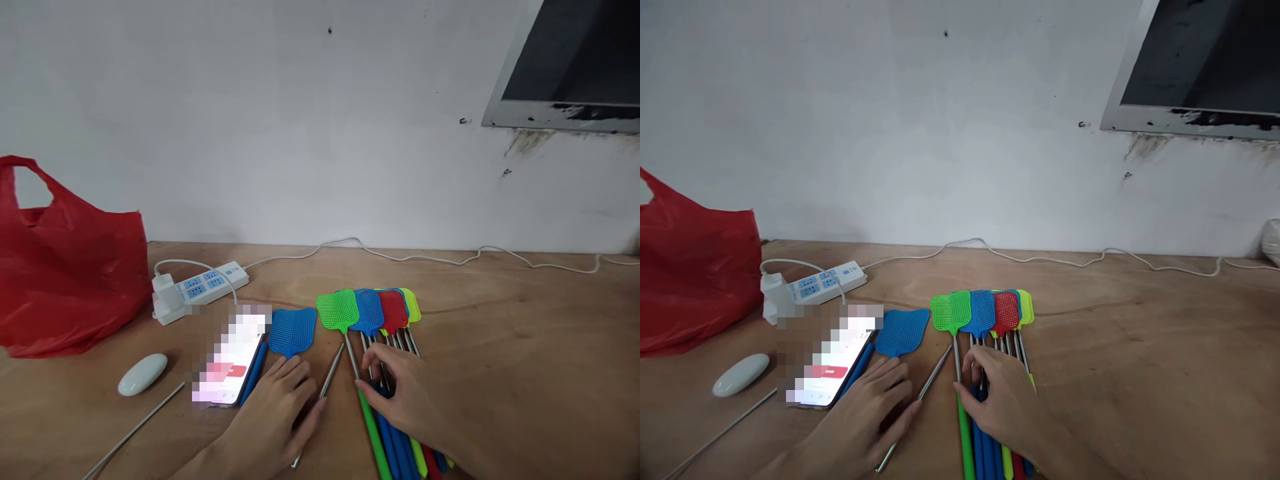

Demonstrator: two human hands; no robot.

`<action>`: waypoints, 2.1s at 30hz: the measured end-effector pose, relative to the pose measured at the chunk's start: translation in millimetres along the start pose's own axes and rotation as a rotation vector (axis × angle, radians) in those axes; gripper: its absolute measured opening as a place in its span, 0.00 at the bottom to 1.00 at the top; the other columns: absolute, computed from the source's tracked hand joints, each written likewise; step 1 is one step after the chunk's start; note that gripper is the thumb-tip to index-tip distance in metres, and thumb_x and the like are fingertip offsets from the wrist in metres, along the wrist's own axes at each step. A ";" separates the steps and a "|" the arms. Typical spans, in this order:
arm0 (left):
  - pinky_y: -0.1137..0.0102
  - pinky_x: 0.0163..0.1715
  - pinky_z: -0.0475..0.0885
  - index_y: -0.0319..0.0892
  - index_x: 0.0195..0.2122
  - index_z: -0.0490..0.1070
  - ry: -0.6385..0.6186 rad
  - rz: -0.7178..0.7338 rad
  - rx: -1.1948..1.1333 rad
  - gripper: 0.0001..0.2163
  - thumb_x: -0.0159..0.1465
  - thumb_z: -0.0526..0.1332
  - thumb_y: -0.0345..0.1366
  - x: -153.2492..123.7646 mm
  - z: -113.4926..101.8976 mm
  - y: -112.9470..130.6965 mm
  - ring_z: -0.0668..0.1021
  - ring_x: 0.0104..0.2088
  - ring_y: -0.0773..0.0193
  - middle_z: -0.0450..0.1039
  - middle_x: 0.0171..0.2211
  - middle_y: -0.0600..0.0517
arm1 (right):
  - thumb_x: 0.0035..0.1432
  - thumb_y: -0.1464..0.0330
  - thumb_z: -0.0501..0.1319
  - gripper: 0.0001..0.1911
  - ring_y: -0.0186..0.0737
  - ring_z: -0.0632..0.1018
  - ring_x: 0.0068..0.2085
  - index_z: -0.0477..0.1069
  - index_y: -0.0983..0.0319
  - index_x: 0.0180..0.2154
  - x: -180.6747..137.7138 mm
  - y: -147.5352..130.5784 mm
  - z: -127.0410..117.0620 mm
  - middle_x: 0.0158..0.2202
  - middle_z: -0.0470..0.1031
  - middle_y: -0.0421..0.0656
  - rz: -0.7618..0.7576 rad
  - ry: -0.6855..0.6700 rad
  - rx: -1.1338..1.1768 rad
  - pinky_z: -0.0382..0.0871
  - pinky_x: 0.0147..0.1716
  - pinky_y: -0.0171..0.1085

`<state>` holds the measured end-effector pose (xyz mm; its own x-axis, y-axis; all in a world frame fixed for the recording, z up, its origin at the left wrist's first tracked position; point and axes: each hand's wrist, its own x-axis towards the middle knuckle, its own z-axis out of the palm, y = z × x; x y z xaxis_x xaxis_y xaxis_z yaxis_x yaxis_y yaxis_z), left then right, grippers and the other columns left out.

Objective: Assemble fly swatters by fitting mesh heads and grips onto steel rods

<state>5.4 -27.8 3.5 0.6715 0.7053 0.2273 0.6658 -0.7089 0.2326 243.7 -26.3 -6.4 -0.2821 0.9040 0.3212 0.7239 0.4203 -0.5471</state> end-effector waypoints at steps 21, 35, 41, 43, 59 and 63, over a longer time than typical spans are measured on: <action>0.65 0.33 0.65 0.44 0.33 0.65 0.016 0.046 -0.187 0.08 0.63 0.50 0.26 1.6 -2.7 2.0 0.72 0.35 0.58 0.69 0.32 0.50 | 0.47 0.68 0.64 0.07 0.42 0.74 0.29 0.66 0.59 0.22 -4.4 -11.2 7.9 0.27 0.73 0.42 0.075 0.021 -0.300 0.54 0.26 0.37; 0.60 0.48 0.67 0.47 0.44 0.67 -0.073 0.148 -0.263 0.20 0.50 0.57 0.23 -0.4 -11.2 3.7 0.72 0.43 0.55 0.71 0.43 0.50 | 0.49 0.69 0.59 0.09 0.34 0.62 0.22 0.61 0.59 0.21 6.8 7.0 2.1 0.20 0.57 0.34 0.199 0.224 0.282 0.54 0.23 0.34; 0.58 0.54 0.67 0.48 0.45 0.67 -0.129 0.196 -0.304 0.25 0.46 0.56 0.21 -2.1 -12.7 4.0 0.73 0.47 0.54 0.71 0.49 0.51 | 0.50 0.66 0.62 0.10 0.33 0.61 0.22 0.64 0.59 0.21 7.7 15.1 3.6 0.19 0.58 0.34 0.268 0.223 0.473 0.53 0.22 0.34; 0.57 0.56 0.66 0.49 0.48 0.67 -0.134 0.206 -0.300 0.27 0.47 0.56 0.21 -2.3 -13.7 4.6 0.73 0.50 0.54 0.71 0.52 0.50 | 0.50 0.65 0.62 0.10 0.33 0.61 0.22 0.64 0.59 0.21 8.1 13.3 4.1 0.18 0.57 0.34 0.274 0.226 0.510 0.53 0.22 0.34; 0.50 0.67 0.55 0.52 0.66 0.57 -0.159 0.349 -0.202 0.30 0.63 0.61 0.37 -1.3 -2.9 6.6 0.63 0.66 0.51 0.60 0.67 0.51 | 0.53 0.54 0.64 0.19 0.34 0.65 0.24 0.66 0.60 0.22 11.6 8.3 -2.5 0.21 0.64 0.36 0.319 0.249 0.728 0.60 0.24 0.33; 0.51 0.66 0.55 0.52 0.67 0.57 -0.106 0.346 -0.169 0.29 0.65 0.61 0.44 -3.9 4.5 6.3 0.64 0.66 0.51 0.60 0.67 0.50 | 0.52 0.52 0.65 0.21 0.34 0.66 0.25 0.66 0.60 0.22 11.1 11.9 0.1 0.21 0.64 0.36 0.326 0.261 0.728 0.61 0.24 0.33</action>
<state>8.4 -35.1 -0.2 0.8826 0.4142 0.2225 0.3375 -0.8876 0.3133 249.1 -11.2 -9.5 0.0907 0.9794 0.1802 0.1310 0.1677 -0.9771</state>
